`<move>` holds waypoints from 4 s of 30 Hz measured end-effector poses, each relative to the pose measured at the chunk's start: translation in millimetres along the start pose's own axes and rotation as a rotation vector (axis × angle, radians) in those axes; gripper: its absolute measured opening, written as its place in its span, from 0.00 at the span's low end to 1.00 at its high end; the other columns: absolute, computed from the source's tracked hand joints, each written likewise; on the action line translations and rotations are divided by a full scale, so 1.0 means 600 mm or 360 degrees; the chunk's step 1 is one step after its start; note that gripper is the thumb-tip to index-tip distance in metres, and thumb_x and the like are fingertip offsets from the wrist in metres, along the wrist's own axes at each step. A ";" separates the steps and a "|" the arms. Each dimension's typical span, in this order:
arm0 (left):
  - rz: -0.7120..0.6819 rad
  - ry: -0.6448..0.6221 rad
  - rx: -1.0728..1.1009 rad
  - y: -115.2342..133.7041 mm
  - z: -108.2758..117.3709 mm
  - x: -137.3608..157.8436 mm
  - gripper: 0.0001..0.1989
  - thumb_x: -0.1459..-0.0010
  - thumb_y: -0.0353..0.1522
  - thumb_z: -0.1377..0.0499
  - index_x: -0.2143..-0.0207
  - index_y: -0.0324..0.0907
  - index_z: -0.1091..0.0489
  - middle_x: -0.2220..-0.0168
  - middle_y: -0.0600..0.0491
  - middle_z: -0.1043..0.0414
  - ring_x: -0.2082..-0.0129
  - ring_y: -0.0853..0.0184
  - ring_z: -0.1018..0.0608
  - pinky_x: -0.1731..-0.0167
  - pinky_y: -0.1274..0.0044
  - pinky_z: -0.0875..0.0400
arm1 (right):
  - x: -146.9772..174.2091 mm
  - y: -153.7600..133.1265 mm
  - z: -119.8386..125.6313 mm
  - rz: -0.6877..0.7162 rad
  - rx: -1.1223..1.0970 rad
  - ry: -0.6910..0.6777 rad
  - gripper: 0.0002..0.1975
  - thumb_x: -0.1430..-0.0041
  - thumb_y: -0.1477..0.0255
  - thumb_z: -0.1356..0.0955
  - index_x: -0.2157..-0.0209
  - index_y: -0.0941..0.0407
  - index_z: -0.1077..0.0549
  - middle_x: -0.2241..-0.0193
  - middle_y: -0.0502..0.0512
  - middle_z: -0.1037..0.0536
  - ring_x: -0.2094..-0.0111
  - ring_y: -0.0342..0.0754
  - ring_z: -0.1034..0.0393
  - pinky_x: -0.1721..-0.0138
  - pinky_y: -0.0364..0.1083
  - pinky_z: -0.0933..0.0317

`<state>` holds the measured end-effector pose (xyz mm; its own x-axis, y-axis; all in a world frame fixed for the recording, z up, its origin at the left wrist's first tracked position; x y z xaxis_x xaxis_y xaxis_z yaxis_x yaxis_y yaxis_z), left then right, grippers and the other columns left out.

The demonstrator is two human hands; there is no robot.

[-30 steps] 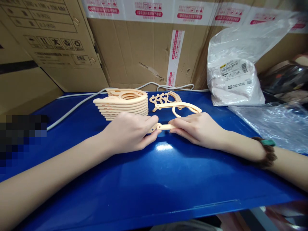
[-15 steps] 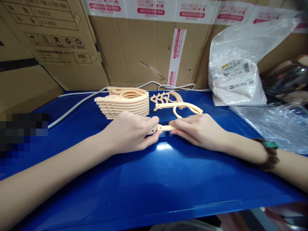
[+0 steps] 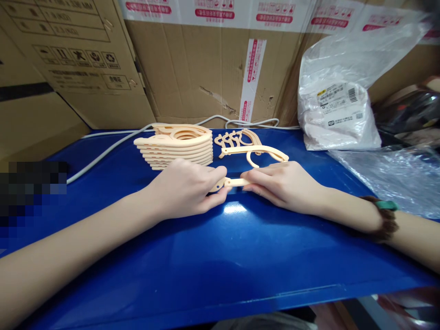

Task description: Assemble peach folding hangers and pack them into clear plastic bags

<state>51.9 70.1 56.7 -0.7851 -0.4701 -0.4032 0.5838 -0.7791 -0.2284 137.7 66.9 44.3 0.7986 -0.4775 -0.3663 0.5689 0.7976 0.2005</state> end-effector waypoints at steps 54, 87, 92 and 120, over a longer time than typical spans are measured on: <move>-0.0035 -0.0061 0.0043 0.005 -0.009 0.001 0.13 0.33 0.35 0.52 0.72 0.42 0.37 0.81 0.55 0.29 0.83 0.66 0.26 0.82 0.77 0.54 | -0.003 0.014 0.024 0.0094 -0.0019 0.0170 0.14 0.30 0.65 0.39 0.61 0.58 0.25 0.65 0.55 0.19 0.64 0.48 0.27 0.61 0.47 0.44; -0.0239 0.0126 0.0171 0.029 0.009 0.007 0.09 0.33 0.33 0.53 0.67 0.42 0.38 0.79 0.59 0.29 0.82 0.71 0.27 0.81 0.76 0.49 | 0.011 0.119 0.027 -0.0688 -0.0699 0.0300 0.19 0.31 0.63 0.39 0.71 0.55 0.22 0.68 0.55 0.22 0.65 0.50 0.27 0.60 0.49 0.36; -0.0355 0.0000 0.0274 0.045 -0.002 0.009 0.08 0.33 0.33 0.53 0.66 0.43 0.39 0.77 0.59 0.29 0.82 0.72 0.29 0.82 0.76 0.48 | 0.014 0.116 0.021 -0.0649 -0.0669 0.0279 0.18 0.31 0.63 0.39 0.65 0.55 0.20 0.64 0.55 0.23 0.66 0.47 0.28 0.64 0.47 0.38; -0.0502 -0.0119 0.0326 0.069 0.003 -0.002 0.04 0.50 0.26 0.47 0.75 0.42 0.39 0.72 0.49 0.34 0.70 0.62 0.35 0.69 0.70 0.38 | 0.016 0.111 0.003 -0.0688 -0.0280 0.0147 0.14 0.33 0.66 0.37 0.66 0.56 0.23 0.65 0.54 0.26 0.70 0.44 0.32 0.69 0.44 0.43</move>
<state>76.6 37.7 49.1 -0.9368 -0.2172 -0.2742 0.2638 -0.9535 -0.1461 183.7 115.0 55.7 0.4708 -0.7510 -0.4629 0.7969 0.5871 -0.1421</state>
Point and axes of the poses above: each hand's wrist, its own x-axis away from the middle knuckle, its own z-axis out of the back of the hand, y = z × x, the point moved 10 cm from there along -x, towards the middle knuckle
